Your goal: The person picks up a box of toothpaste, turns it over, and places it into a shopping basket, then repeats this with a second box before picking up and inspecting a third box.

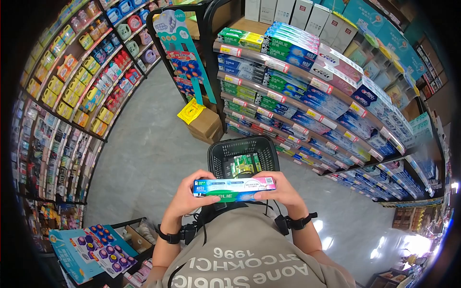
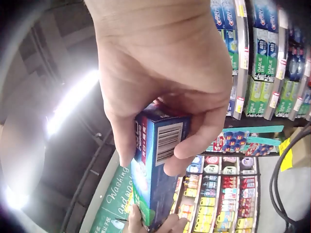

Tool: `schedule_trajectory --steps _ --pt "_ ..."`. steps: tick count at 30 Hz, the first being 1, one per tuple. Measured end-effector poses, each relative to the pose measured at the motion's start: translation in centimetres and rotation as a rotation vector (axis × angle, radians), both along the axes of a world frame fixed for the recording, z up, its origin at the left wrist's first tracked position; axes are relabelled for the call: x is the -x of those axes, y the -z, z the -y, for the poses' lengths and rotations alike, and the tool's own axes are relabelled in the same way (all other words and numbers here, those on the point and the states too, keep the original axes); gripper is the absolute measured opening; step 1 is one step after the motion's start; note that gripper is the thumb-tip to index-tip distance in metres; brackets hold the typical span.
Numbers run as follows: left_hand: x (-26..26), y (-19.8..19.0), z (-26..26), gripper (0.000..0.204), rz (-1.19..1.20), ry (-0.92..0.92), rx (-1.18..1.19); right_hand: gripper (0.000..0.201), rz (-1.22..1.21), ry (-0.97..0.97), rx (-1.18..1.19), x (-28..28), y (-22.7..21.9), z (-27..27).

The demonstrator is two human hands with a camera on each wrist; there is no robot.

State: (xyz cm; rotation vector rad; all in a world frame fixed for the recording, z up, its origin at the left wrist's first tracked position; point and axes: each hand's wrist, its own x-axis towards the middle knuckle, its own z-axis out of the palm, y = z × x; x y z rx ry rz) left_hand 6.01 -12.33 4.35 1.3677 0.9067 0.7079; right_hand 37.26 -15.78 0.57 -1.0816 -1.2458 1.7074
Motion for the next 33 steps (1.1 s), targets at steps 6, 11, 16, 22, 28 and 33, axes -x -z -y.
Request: schedule_trajectory --steps 6,11,16,22,28,33 --pt "0.0 -0.5 -0.5 0.046 -0.015 0.003 -0.007 0.048 -0.013 0.017 0.008 0.2 -0.3 -0.1" --pt "-0.2 -0.2 -0.6 0.045 -0.029 0.008 -0.01 0.048 -0.013 0.017 -0.005 -0.2 0.2 -0.2" --pt "-0.2 -0.1 -0.8 0.046 -0.024 0.007 -0.015 0.048 -0.027 0.02 0.024 -0.1 0.1 -0.4" --pt "0.0 -0.2 -1.1 0.045 -0.019 0.005 -0.014 0.046 -0.015 0.028 -0.005 0.3 -0.7 -1.0" --pt "0.0 0.0 -1.4 0.046 -0.013 0.003 -0.003 0.046 -0.047 0.025 0.075 0.3 -1.0 -1.3" --pt "-0.1 -0.3 -1.6 0.046 -0.017 -0.001 -0.004 0.047 -0.051 0.026 0.076 0.2 -0.9 -1.5"
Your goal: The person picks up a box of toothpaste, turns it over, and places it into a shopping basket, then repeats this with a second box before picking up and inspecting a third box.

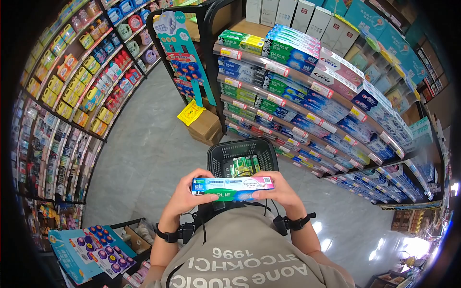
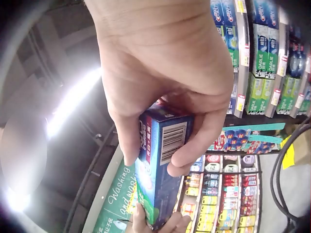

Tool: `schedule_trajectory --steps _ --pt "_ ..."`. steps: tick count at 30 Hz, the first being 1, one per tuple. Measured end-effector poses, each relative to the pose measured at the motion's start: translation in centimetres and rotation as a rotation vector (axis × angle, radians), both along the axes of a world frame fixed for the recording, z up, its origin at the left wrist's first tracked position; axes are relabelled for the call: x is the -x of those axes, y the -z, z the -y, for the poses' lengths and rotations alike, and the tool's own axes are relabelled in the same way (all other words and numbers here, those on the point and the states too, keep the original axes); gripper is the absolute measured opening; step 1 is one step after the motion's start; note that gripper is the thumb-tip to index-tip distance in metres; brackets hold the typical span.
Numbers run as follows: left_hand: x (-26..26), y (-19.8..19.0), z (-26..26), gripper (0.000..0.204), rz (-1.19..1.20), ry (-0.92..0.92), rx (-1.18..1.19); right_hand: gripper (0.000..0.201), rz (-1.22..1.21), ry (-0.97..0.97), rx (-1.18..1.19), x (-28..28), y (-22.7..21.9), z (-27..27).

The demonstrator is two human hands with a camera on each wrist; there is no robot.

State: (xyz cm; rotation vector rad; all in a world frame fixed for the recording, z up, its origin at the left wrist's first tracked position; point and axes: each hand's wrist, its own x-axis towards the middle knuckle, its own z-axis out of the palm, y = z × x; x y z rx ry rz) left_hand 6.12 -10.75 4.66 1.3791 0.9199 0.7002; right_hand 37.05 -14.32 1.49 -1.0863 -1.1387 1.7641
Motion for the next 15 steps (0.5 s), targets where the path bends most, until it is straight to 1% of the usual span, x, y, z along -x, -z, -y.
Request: schedule_trajectory --steps 4,10,15 --pt "-0.2 -0.14 -0.18 0.046 -0.017 0.001 -0.028 0.047 -0.002 0.005 -0.008 -0.22 0.36 -0.12" --pt "-0.94 -0.38 -0.08 0.046 -0.003 -0.029 -0.009 0.047 -0.038 -0.014 0.028 -0.8 0.59 -0.3" --pt "-0.79 -0.32 -0.04 0.045 -0.019 -0.01 -0.021 0.046 -0.041 -0.025 0.023 -0.95 0.44 -0.47"
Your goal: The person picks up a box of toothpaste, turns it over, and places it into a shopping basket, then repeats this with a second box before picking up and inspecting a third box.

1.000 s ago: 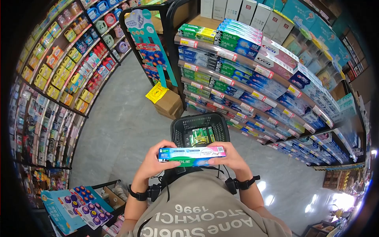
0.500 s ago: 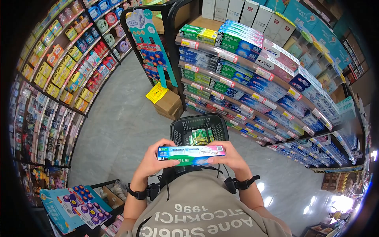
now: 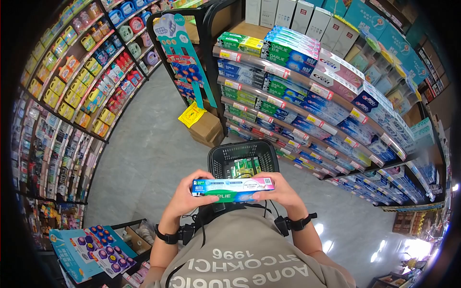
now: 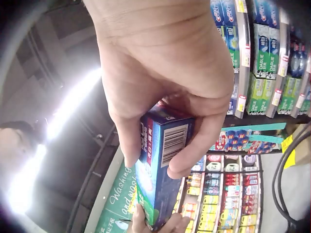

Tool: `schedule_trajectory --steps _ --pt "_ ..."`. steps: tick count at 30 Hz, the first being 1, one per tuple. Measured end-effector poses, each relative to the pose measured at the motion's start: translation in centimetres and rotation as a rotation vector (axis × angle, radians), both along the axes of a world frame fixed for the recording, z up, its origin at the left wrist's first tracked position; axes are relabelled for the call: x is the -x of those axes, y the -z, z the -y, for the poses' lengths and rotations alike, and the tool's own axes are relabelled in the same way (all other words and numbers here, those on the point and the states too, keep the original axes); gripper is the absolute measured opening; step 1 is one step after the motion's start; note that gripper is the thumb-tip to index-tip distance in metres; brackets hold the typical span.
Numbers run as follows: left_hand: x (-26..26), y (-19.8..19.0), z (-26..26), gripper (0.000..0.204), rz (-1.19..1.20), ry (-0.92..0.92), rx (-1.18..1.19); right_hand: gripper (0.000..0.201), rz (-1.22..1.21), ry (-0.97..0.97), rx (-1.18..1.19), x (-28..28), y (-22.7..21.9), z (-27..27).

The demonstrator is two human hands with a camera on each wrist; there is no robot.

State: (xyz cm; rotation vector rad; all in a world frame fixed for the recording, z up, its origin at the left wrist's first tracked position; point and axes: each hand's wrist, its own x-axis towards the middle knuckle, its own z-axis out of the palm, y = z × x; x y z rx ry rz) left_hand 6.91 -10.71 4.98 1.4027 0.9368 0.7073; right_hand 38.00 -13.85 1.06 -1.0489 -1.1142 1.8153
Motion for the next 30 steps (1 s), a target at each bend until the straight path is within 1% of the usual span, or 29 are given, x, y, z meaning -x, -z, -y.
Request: schedule_trajectory --steps 4,10,13,16,19,22,25,28,30 --pt "-0.2 -0.2 0.1 0.046 -0.011 0.0 0.004 0.047 -0.013 0.004 0.001 -0.1 -0.1 0.2" --pt "-0.5 -0.1 0.4 0.047 -0.022 -0.024 0.015 0.047 0.063 -0.022 -0.106 -0.3 0.4 0.3" --pt "0.0 0.2 0.6 0.045 -0.018 -0.007 0.026 0.047 0.064 -0.014 -0.073 0.0 0.7 0.5" --pt "0.3 0.4 0.8 0.045 -0.017 -0.018 0.03 0.047 0.096 -0.025 -0.103 0.2 1.0 0.4" --pt "0.4 0.4 1.0 0.045 -0.001 -0.025 0.065 0.048 0.119 -0.02 -0.097 0.3 0.6 0.4" --pt "0.4 0.6 1.3 0.046 0.003 -0.034 0.047 0.048 0.115 -0.021 -0.081 0.2 0.7 0.6" --pt "0.1 0.9 1.4 0.049 0.006 -0.062 0.045 0.055 0.148 -0.056 -0.105 -0.1 1.4 0.5" --pt "0.1 1.1 1.3 0.049 0.03 -0.088 0.044 0.055 0.206 0.007 -0.129 0.2 0.1 0.9" --pt "0.2 1.3 1.1 0.052 0.042 -0.089 0.015 0.065 0.119 0.076 -0.212 0.7 0.0 1.1"
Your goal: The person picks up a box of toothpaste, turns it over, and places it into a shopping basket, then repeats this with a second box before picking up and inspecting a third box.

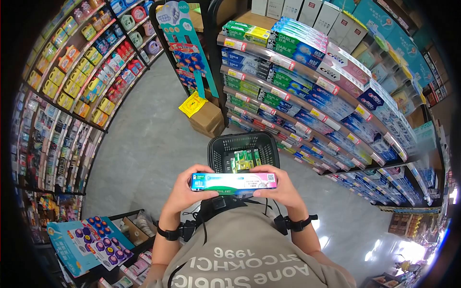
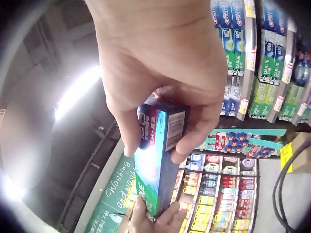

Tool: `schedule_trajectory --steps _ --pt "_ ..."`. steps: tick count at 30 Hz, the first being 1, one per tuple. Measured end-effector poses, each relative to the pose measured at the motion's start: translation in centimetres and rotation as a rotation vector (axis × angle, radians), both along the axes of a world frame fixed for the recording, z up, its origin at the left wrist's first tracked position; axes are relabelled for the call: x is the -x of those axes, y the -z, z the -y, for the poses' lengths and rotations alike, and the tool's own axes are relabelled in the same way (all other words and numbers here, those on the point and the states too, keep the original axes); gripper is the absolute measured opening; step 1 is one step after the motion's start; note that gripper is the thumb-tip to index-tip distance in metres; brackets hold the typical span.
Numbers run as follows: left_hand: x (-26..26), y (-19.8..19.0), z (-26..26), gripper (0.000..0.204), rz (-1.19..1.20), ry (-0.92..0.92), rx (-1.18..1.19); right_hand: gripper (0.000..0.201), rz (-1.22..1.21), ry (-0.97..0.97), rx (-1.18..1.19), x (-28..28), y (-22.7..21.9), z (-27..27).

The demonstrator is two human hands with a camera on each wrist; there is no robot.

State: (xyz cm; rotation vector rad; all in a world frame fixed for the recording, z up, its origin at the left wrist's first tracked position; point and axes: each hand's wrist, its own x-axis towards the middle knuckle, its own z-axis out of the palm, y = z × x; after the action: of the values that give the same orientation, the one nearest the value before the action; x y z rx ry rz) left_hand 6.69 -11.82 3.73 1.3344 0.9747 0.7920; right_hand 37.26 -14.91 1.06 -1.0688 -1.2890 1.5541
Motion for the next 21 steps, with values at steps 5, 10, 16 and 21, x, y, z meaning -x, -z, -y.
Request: schedule_trajectory --steps 5,10,16,21 --pt "-0.4 -0.4 -0.3 0.073 0.074 -0.083 0.022 0.096 -0.266 0.047 -0.016 -0.1 -0.9 0.0" --pt "-1.0 -1.8 0.2 0.092 0.28 -0.165 0.143 0.106 -0.234 -0.092 0.016 -0.8 -2.1 0.2" --pt "-0.1 -0.1 0.4 0.105 0.407 -0.191 0.116 0.08 -0.24 -0.061 -0.064 -0.4 -0.5 0.1" --pt "-0.4 -1.3 1.0 0.087 0.328 -0.102 0.071 0.064 -0.28 0.002 0.005 -1.0 -0.9 -0.1"
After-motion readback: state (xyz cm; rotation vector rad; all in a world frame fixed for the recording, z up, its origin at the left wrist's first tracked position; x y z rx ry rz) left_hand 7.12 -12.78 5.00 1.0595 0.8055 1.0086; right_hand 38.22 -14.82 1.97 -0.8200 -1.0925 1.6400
